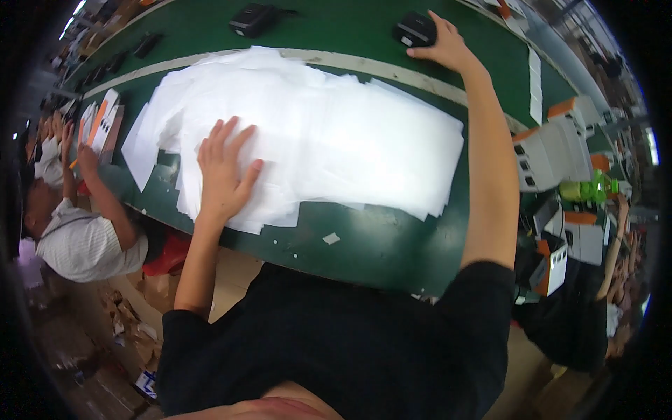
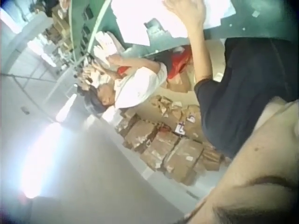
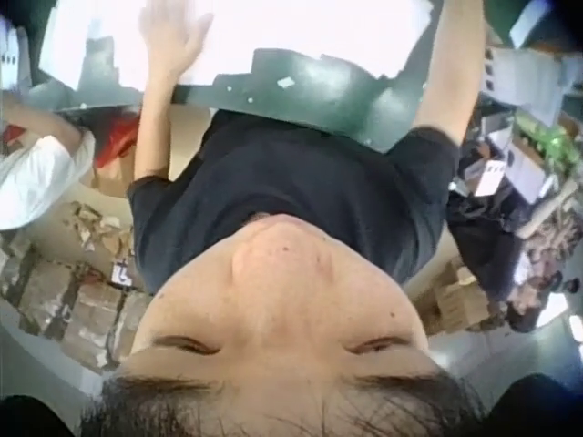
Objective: The person packs handheld electronic devices into white cardboard boxes by hand, first placing each device into a plastic protective sleeve, then inserting the sleeved device into the box, and finally sealing the box with product labels.
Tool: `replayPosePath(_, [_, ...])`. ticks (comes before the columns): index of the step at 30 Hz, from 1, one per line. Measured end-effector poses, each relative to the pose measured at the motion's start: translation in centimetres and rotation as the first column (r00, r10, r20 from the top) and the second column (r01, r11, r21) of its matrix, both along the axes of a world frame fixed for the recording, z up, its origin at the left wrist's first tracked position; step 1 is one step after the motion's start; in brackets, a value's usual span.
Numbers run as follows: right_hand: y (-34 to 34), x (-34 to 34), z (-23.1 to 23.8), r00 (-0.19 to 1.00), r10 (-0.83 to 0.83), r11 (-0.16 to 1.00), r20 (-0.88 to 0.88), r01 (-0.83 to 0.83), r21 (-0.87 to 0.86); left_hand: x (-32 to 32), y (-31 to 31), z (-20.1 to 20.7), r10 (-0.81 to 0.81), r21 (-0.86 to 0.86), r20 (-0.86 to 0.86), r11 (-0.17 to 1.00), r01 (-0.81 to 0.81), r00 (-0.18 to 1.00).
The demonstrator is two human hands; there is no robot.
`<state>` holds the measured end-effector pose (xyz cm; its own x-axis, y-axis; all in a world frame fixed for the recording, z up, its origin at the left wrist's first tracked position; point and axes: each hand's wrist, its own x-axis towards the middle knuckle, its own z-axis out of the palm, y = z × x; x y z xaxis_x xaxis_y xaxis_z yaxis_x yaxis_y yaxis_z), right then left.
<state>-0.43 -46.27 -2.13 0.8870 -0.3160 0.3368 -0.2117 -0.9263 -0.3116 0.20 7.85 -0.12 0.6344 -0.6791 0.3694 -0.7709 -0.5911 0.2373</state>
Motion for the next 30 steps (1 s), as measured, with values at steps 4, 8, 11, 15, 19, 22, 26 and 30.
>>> replayPosePath(4, [-3.6,2.2,0.9,0.992,-0.012,1.000,-0.124,0.009,-0.027,1.0,-0.3,2.2,-0.022,-0.235,-0.014,0.972,0.018,1.000])
replayPosePath(8, [7.0,-1.8,10.3,0.967,0.182,0.975,-0.177,-0.154,0.161,2.3,-3.8,4.6,-0.059,-0.513,-0.078,0.859,0.010,0.995])
replayPosePath(11, [13.6,-5.0,11.9,0.995,0.085,0.996,-0.051,-0.087,-0.036,0.7,-7.4,4.1,-0.214,-0.481,-0.203,0.872,0.093,0.955])
replayPosePath(15, [12.2,-8.7,9.5,0.973,0.224,0.974,0.061,-0.226,0.031,-3.7,-14.2,4.4,-0.508,-0.288,-0.119,0.840,0.459,0.853])
replayPosePath(19, [13.7,-9.6,6.4,0.945,0.261,0.951,0.199,-0.287,0.113,-0.3,-17.8,3.1,-0.424,-0.592,-0.530,0.805,0.038,0.735])
replayPosePath(22, [16.6,-11.7,7.2,0.924,0.318,0.937,0.212,-0.340,0.075,0.5,-18.5,4.4,-0.553,-0.627,-0.778,0.708,-0.324,0.298])
replayPosePath(26, [19.4,-15.6,9.8,0.895,0.010,0.672,0.446,-0.336,0.660,-0.6,-18.7,5.4,-0.646,-0.683,-0.718,0.726,-0.081,0.259])
replayPosePath(30, [18.1,-19.4,5.9,0.916,-0.213,0.394,0.340,-0.237,0.888,-6.4,-22.4,9.2,-0.724,-0.758,-0.552,0.643,0.112,0.414])
